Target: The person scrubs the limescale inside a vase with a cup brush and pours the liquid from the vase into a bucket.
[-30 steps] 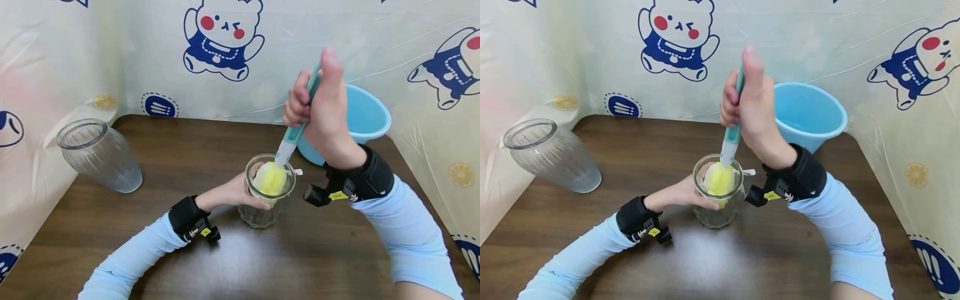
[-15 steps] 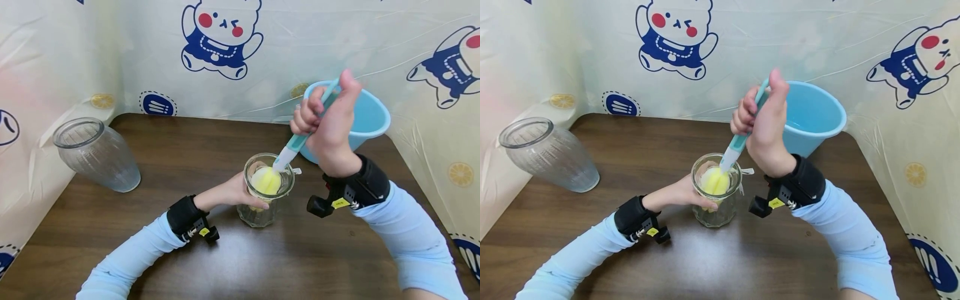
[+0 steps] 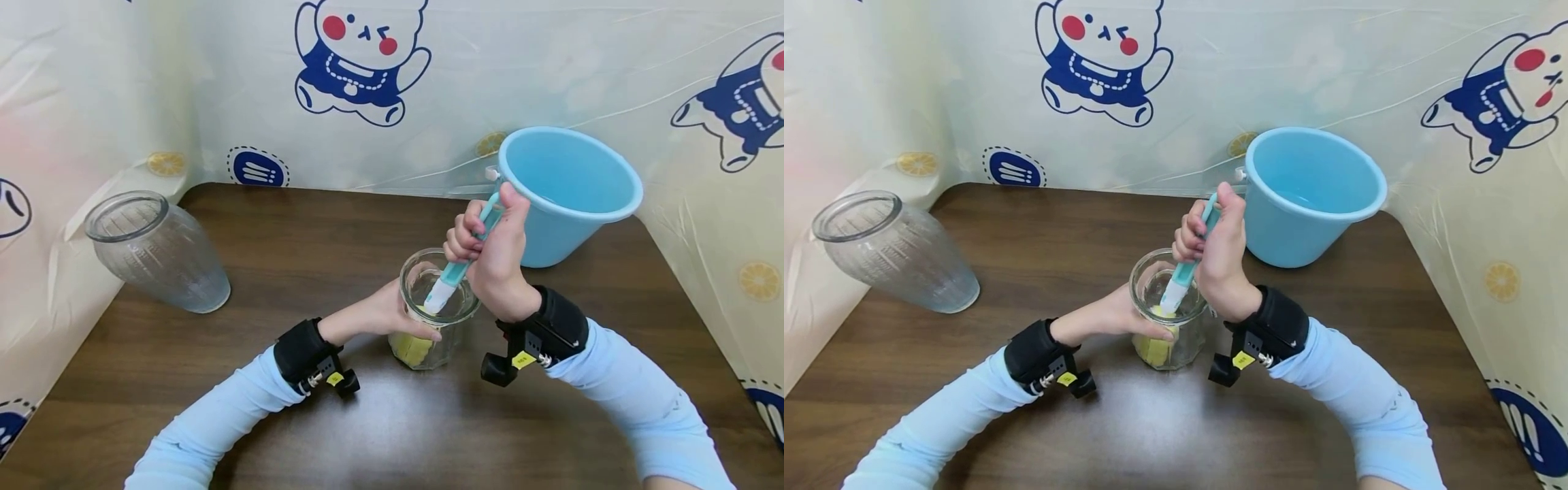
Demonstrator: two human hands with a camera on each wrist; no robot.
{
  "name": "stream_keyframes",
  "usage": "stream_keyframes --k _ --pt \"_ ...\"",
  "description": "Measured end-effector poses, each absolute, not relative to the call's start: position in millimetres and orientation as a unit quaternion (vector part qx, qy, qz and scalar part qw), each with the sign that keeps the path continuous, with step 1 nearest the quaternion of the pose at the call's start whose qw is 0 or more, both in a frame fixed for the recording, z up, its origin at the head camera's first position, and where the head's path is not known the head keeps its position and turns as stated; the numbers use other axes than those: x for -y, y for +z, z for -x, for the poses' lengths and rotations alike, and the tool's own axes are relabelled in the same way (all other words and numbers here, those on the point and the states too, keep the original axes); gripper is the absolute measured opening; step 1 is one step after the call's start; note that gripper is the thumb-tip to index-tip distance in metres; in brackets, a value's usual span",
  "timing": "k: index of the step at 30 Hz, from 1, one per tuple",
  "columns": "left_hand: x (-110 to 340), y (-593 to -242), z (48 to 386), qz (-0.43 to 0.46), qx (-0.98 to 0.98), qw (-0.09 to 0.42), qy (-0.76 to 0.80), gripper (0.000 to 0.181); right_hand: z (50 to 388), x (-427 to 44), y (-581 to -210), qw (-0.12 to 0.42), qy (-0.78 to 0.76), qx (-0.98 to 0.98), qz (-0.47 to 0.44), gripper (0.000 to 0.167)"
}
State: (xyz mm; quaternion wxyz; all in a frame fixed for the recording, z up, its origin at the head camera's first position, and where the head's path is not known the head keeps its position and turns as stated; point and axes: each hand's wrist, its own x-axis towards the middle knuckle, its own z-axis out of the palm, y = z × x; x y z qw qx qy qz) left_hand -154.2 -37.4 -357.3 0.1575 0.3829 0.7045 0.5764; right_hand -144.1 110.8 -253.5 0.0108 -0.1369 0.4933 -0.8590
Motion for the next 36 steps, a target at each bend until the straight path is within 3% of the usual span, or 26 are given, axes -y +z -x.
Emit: stream_keyframes --k 10,19,24,30,36 --pt "33 -357 153 -0.385 -0.704 0.143 0.579 0.080 147 -121 -246 -0.001 -0.865 -0.485 0.128 0.050" --pt "32 -357 153 -0.382 -0.704 0.151 0.580 0.079 139 -140 -210 -0.010 -0.913 -0.367 0.180 0.044" --pt "34 -358 154 -0.383 -0.699 0.156 0.583 0.082 129 -146 -201 -0.049 -0.903 -0.334 0.268 0.044" --pt "35 -359 154 -0.378 -0.692 0.161 0.594 0.084 124 -149 -217 -0.083 -0.830 -0.360 0.418 0.044" --pt "35 -359 153 -0.383 -0.690 0.156 0.595 0.085 119 -147 -231 -0.084 -0.757 -0.378 0.526 0.045"
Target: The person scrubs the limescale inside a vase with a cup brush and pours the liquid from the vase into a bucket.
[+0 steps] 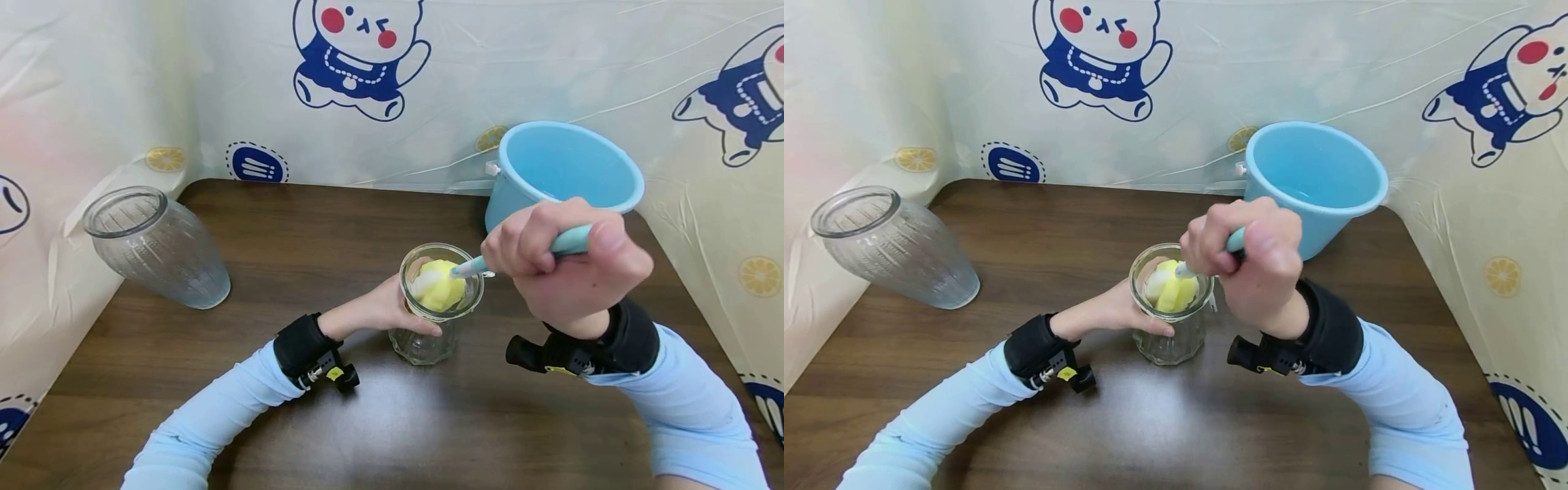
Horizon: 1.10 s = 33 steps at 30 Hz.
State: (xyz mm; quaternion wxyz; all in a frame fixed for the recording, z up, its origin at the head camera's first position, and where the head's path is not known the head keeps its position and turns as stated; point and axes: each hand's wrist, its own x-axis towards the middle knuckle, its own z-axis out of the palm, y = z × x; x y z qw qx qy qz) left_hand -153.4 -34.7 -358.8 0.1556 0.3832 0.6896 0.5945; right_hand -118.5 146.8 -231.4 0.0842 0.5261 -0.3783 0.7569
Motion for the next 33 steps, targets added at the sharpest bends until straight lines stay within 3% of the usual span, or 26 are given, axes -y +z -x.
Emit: stream_keyframes --k 9,21,33 --pt "36 -356 153 -0.390 -0.701 0.137 0.581 0.079 117 -128 -238 0.128 0.681 0.416 -0.589 0.046" --pt "35 -359 153 -0.402 -0.681 0.150 0.593 0.079 134 -101 -265 0.166 0.628 0.475 -0.593 0.047" --pt "35 -362 154 -0.408 -0.674 0.146 0.599 0.084 145 -103 -279 0.134 0.632 0.520 -0.559 0.051"
